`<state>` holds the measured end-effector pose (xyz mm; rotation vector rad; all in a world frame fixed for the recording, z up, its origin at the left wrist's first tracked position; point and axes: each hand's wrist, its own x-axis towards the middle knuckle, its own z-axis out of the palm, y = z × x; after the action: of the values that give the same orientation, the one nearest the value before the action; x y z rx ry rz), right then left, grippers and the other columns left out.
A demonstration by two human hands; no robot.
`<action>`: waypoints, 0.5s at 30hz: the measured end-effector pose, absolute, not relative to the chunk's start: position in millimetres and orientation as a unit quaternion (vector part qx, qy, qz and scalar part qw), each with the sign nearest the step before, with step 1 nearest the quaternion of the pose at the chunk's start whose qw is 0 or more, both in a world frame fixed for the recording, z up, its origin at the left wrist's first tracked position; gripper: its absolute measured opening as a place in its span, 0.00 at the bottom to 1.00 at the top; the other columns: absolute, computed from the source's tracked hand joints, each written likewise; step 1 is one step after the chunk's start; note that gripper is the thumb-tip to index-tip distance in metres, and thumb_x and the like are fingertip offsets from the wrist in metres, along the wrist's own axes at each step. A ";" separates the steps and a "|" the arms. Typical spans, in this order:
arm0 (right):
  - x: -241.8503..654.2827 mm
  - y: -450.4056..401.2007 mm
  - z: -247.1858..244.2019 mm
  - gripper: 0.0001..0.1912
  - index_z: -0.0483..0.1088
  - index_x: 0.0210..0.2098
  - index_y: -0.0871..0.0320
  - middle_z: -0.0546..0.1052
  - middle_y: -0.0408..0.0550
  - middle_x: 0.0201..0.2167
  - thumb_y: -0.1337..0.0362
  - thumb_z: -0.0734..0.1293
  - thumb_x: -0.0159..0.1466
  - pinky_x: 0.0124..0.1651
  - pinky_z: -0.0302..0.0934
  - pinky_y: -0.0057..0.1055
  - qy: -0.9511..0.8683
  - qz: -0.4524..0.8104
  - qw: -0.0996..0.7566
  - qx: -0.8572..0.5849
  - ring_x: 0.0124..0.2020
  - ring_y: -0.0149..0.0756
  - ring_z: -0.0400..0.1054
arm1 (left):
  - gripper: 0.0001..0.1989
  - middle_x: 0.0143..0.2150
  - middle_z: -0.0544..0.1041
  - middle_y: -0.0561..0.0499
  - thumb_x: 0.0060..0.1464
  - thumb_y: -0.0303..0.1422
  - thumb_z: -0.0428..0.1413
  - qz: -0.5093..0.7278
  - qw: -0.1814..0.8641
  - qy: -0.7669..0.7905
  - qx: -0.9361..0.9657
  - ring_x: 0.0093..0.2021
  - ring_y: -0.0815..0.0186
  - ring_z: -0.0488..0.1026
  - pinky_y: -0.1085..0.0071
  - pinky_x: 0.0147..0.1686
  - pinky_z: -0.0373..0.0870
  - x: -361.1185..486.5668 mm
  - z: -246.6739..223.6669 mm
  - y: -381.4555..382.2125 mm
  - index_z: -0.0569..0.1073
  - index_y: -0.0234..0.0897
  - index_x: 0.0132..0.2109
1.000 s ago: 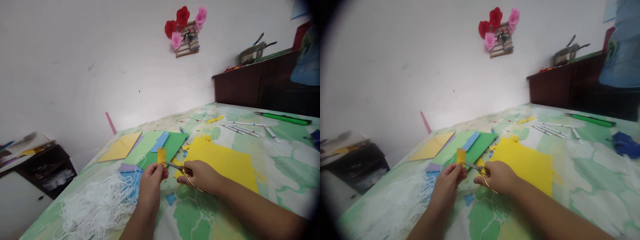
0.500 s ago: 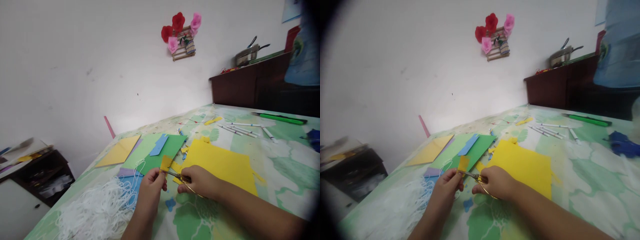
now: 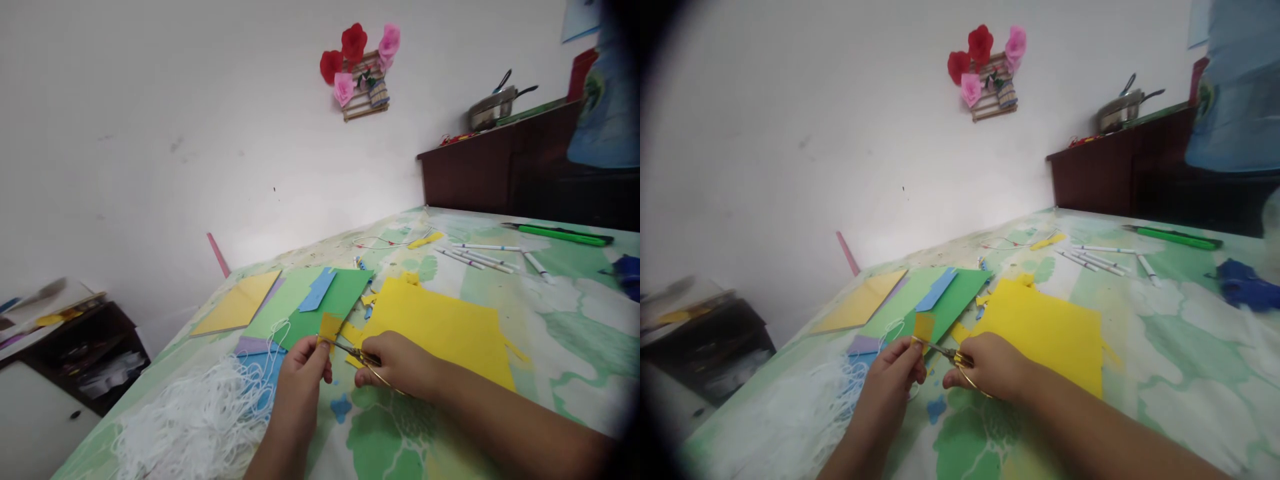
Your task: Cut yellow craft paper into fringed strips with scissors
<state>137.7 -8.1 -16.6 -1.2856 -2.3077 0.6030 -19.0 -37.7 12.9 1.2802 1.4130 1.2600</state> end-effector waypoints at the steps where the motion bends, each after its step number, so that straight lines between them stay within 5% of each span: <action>1: 137.8 -8.2 -16.3 0.23 0.62 0.20 0.60 0.61 0.38 0.16 0.44 0.60 0.48 0.19 0.40 0.21 -0.832 0.215 0.214 -0.464 0.18 0.24 0.52 | 0.08 0.13 0.62 0.59 0.44 0.36 0.51 0.505 0.418 0.559 0.508 0.14 0.76 0.54 0.78 0.15 0.47 -19.3 12.2 -37.4 0.66 0.35 0.25; 15: 140.6 -10.5 -19.5 0.22 0.61 0.21 0.60 0.61 0.38 0.17 0.45 0.59 0.51 0.19 0.39 0.22 -0.846 0.212 0.220 -0.436 0.18 0.23 0.50 | 0.08 0.12 0.61 0.59 0.44 0.35 0.49 0.526 0.408 0.553 0.501 0.14 0.76 0.53 0.78 0.15 0.48 -21.6 7.7 -35.8 0.66 0.34 0.25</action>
<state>140.6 -10.5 -19.5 -1.2047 -2.3407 0.5875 -21.6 -35.8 7.7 1.2637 1.3928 1.3270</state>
